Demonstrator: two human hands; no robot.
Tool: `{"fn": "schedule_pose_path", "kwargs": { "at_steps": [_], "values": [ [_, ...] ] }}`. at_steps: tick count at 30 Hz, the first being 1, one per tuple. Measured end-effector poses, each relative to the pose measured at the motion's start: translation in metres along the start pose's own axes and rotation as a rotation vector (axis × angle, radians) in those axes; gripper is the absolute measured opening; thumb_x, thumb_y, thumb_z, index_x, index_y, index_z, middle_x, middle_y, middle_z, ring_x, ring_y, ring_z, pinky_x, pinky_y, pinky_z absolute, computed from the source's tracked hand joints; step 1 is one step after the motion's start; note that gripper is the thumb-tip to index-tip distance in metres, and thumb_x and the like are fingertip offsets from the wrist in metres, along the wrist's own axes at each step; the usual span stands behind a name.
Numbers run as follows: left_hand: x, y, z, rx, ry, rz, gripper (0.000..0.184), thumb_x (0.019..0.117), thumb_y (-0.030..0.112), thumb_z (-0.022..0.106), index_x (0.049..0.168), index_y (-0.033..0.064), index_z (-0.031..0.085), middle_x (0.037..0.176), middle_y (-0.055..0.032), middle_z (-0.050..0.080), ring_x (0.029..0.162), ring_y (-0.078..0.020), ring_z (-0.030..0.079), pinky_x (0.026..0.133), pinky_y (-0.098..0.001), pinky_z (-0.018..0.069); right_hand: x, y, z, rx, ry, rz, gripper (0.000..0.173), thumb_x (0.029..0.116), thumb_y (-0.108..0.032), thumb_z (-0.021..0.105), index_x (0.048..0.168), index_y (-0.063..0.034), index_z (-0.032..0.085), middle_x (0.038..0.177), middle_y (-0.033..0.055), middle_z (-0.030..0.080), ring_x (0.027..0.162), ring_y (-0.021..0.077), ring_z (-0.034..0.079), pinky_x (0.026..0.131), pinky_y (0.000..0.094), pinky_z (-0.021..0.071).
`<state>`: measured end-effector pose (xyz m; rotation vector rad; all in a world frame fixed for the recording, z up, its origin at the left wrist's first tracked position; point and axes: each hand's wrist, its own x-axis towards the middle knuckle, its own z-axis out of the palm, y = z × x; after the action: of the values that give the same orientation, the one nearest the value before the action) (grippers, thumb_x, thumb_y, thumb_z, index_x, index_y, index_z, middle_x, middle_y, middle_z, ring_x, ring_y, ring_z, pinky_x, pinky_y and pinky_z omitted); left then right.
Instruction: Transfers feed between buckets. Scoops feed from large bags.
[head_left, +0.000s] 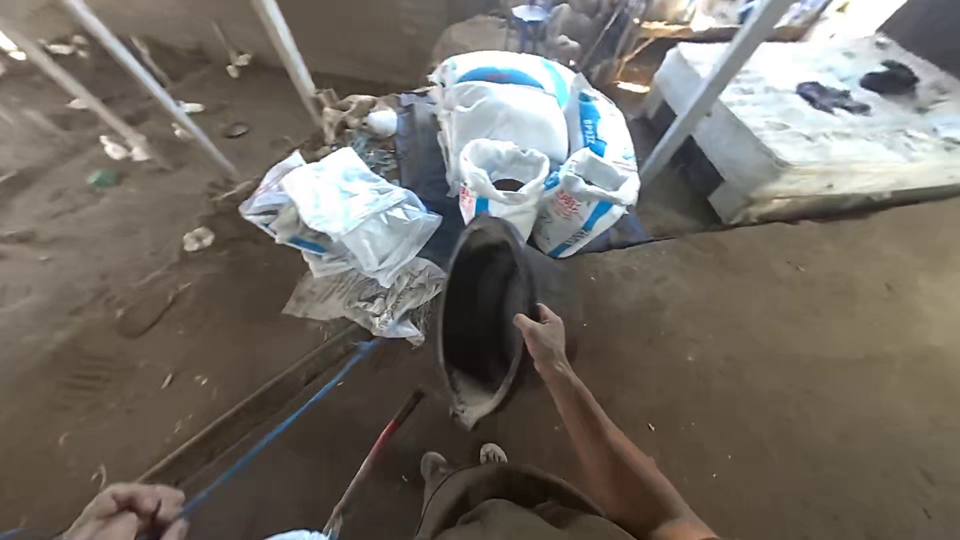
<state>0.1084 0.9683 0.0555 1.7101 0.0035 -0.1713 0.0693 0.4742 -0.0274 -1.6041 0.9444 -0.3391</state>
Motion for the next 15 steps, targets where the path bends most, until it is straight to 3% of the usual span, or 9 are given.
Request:
{"fn": "schedule_pose_path", "kwargs": {
  "at_steps": [2,4,7,8,10,12,15],
  "values": [
    [0.058,0.008,0.056,-0.136,-0.073,0.068,0.039,0.0917,0.002,0.030,0.085,0.0299,0.057,0.071,0.0147,0.063,0.047,0.0034,0.047,0.039,-0.0136,0.0363,0.037,0.021,-0.025,0.011,0.199,0.057,0.016,0.0878,-0.017,0.074,0.099,-0.0062,0.075,0.084,0.0089,0.070,0.078,0.0214,0.066,0.072,0.0481,0.0533],
    [0.113,0.019,0.118,-0.176,-0.185,0.063,0.037,0.0891,0.003,0.032,0.085,0.0272,0.060,0.073,0.0111,0.066,0.046,0.0024,0.049,0.039,-0.0134,0.0370,0.070,0.040,-0.049,-0.018,0.362,0.107,0.014,0.0889,-0.017,0.074,0.097,-0.0055,0.074,0.081,0.0099,0.068,0.077,0.0234,0.064,0.071,0.0504,0.0511],
    [0.191,0.035,0.196,-0.048,-0.379,-0.039,0.035,0.0914,0.003,0.033,0.113,0.0146,0.058,0.101,0.0006,0.076,0.053,-0.0023,0.061,0.044,-0.0161,0.0465,0.114,0.062,-0.081,-0.094,0.551,0.180,0.014,0.0887,-0.018,0.074,0.090,-0.0043,0.072,0.076,0.0099,0.065,0.074,0.0239,0.061,0.070,0.0507,0.0478],
    [0.218,0.037,0.219,0.008,-0.477,-0.067,0.036,0.0923,0.006,0.034,0.118,0.0112,0.059,0.104,-0.0021,0.077,0.057,-0.0048,0.064,0.047,-0.0182,0.0494,0.130,0.069,-0.091,-0.115,0.597,0.205,0.014,0.0886,-0.019,0.074,0.088,-0.0043,0.071,0.075,0.0095,0.063,0.073,0.0234,0.059,0.069,0.0502,0.0469],
    [0.269,0.036,0.264,0.101,-0.670,-0.103,0.035,0.0918,0.006,0.035,0.115,0.0062,0.062,0.085,-0.0020,0.076,0.057,-0.0078,0.066,0.050,-0.0220,0.0531,0.158,0.085,-0.106,-0.135,0.676,0.273,0.015,0.0877,-0.018,0.074,0.084,-0.0039,0.069,0.074,0.0096,0.061,0.072,0.0234,0.057,0.068,0.0500,0.0455],
    [0.310,0.033,0.311,0.152,-0.816,-0.121,0.029,0.0883,0.006,0.037,0.100,0.0098,0.063,0.063,0.0056,0.061,0.050,-0.0055,0.056,0.048,-0.0222,0.0503,0.184,0.101,-0.119,-0.137,0.729,0.349,0.016,0.0871,-0.017,0.075,0.082,-0.0039,0.068,0.075,0.0099,0.060,0.073,0.0233,0.056,0.069,0.0498,0.0449],
    [0.362,0.037,0.380,0.094,-0.967,-0.069,0.025,0.0846,0.005,0.037,0.086,0.0196,0.058,0.061,0.0121,0.049,0.049,-0.0008,0.044,0.048,-0.0182,0.0405,0.225,0.126,-0.128,-0.124,0.791,0.444,0.017,0.0866,-0.017,0.076,0.081,-0.0030,0.068,0.076,0.0102,0.061,0.074,0.0233,0.056,0.071,0.0497,0.0442]
  ]
}}
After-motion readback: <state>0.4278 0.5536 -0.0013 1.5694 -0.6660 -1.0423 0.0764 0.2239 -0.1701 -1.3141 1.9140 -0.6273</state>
